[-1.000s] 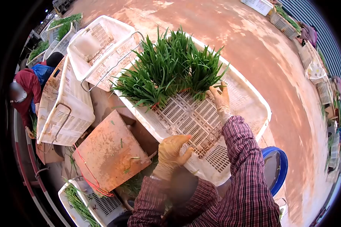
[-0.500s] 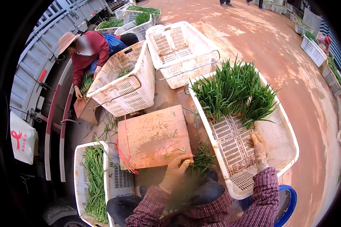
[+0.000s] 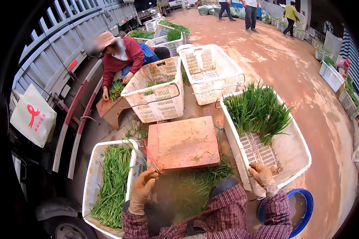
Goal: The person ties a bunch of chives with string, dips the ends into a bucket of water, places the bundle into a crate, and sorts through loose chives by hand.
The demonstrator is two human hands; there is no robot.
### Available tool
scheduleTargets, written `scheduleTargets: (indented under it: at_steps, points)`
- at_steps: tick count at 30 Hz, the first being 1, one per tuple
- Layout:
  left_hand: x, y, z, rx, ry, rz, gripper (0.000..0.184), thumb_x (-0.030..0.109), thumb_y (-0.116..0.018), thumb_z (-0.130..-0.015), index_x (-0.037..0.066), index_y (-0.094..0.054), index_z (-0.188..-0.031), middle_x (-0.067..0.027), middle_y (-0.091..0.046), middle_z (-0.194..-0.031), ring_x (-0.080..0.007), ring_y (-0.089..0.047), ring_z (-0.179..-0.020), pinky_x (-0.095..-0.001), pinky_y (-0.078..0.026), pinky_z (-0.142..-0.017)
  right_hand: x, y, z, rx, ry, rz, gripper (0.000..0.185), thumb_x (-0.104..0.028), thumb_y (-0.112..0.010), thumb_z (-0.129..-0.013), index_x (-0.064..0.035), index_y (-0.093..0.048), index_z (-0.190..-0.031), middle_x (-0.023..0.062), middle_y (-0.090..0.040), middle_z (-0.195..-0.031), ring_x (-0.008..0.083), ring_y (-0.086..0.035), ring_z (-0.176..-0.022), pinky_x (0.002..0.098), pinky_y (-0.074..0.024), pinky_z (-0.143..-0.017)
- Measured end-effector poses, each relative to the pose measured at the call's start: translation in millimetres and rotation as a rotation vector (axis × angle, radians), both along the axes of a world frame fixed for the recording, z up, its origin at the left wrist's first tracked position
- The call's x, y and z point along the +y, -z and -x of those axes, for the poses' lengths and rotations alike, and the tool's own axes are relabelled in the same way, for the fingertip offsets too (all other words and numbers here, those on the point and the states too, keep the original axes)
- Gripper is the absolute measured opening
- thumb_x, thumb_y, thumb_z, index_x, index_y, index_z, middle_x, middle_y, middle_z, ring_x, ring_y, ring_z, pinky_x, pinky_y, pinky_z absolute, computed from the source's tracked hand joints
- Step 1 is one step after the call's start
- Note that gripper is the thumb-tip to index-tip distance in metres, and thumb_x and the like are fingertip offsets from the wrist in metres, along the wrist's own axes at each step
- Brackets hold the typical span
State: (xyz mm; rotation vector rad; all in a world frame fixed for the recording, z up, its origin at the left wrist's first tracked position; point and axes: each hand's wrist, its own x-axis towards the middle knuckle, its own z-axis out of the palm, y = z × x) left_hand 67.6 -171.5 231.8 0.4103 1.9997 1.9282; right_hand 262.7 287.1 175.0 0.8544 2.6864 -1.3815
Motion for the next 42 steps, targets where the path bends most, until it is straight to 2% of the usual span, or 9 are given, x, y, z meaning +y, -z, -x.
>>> scheduleTargets:
  at_steps: [4,8,11,14,21,26,28,37,42]
  points:
    - [-100,-28,-1,0.144,-0.299,-0.033,0.041,0.009,-0.064,-0.098,-0.001,-0.055,-0.136,-0.0094,-0.067,-0.115,-0.0151,-0.064,-0.103,-0.0285,-0.052,-0.095,-8,23,-19,-0.030,0.024,-0.204,0.040,-0.034,-0.066,-0.092,-0.0087,-0.070,-0.123,0.0168,-0.072,-0.112,0.0321,-0.069,-0.104,0.0401,-0.0527,-0.092]
    - [-215,18,-2,0.100,-0.640,0.033,0.041,0.013,-0.063,-0.098,-0.003,-0.054,-0.136,-0.0122,-0.067,-0.114,-0.0140,-0.065,-0.095,-0.0261,-0.054,-0.083,-28,10,-36,-0.077,-0.048,-0.341,0.047,-0.037,-0.064,-0.092,-0.0095,-0.065,-0.130,0.0204,-0.067,-0.118,0.0358,-0.065,-0.110,0.0426,-0.0502,-0.095]
    - [-295,89,-28,-0.112,-0.707,0.325,0.044,0.015,-0.064,-0.097,-0.004,-0.053,-0.135,-0.0129,-0.065,-0.114,-0.0148,-0.063,-0.095,-0.0283,-0.053,-0.082,-36,17,-52,-0.107,-0.117,-0.436,0.051,-0.039,-0.062,-0.093,-0.0108,-0.061,-0.135,0.0209,-0.065,-0.123,0.0368,-0.062,-0.116,0.0438,-0.0474,-0.100]
    - [-295,75,-76,0.005,-0.631,1.123,0.051,0.049,-0.066,-0.091,0.008,-0.068,-0.122,-0.0157,-0.070,-0.117,-0.0317,-0.066,-0.104,-0.0421,-0.051,-0.089,-43,4,-57,-0.189,-0.112,-0.425,0.051,-0.040,-0.061,-0.093,-0.0109,-0.060,-0.135,0.0209,-0.065,-0.124,0.0367,-0.061,-0.117,0.0440,-0.0474,-0.100]
    - [-289,118,-131,-0.132,-0.590,0.535,0.048,0.037,-0.062,-0.097,-0.006,-0.066,-0.119,-0.0220,-0.067,-0.116,-0.0315,-0.060,-0.102,-0.0418,-0.046,-0.091,-59,2,-57,-0.264,-0.159,-0.500,0.053,-0.041,-0.061,-0.091,-0.0098,-0.061,-0.135,0.0195,-0.068,-0.116,0.0361,-0.063,-0.112,0.0450,-0.0500,-0.096]
    - [-268,102,-123,-0.142,-0.608,0.581,0.051,0.040,-0.066,-0.095,-0.004,-0.066,-0.122,-0.0242,-0.066,-0.122,-0.0267,-0.060,-0.110,-0.0409,-0.044,-0.100,-49,13,-53,-0.247,-0.202,-0.542,0.049,-0.042,-0.061,-0.091,-0.0095,-0.066,-0.128,0.0188,-0.070,-0.106,0.0366,-0.066,-0.102,0.0461,-0.0519,-0.090]
    - [-287,137,-119,-0.191,-0.778,0.461,0.037,0.016,-0.063,-0.097,-0.003,-0.058,-0.129,-0.0075,-0.064,-0.106,-0.0138,-0.060,-0.088,-0.0284,-0.051,-0.080,-54,-13,-43,-0.302,-0.156,-0.463,0.048,-0.042,-0.061,-0.091,-0.0102,-0.068,-0.126,0.0196,-0.071,-0.104,0.0379,-0.067,-0.100,0.0459,-0.0518,-0.089]
    - [-284,96,-149,-0.138,-0.870,0.359,0.046,0.022,-0.067,-0.095,-0.003,-0.057,-0.133,-0.0072,-0.065,-0.112,-0.0146,-0.060,-0.097,-0.0281,-0.049,-0.088,-44,-22,45,0.095,-0.088,-0.125,0.037,-0.020,-0.062,-0.099,0.0037,-0.063,-0.128,0.0143,-0.072,-0.115,0.0202,-0.068,-0.105,0.0314,-0.0536,-0.092]
    - [-294,102,-148,-0.182,-0.858,0.323,0.050,0.023,-0.067,-0.096,-0.003,-0.054,-0.136,-0.0081,-0.065,-0.114,-0.0148,-0.060,-0.101,-0.0276,-0.049,-0.090,-77,-35,102,0.089,-0.242,-0.256,0.035,-0.027,-0.063,-0.098,-0.0037,-0.068,-0.123,0.0158,-0.074,-0.111,0.0255,-0.071,-0.102,0.0337,-0.0541,-0.088]
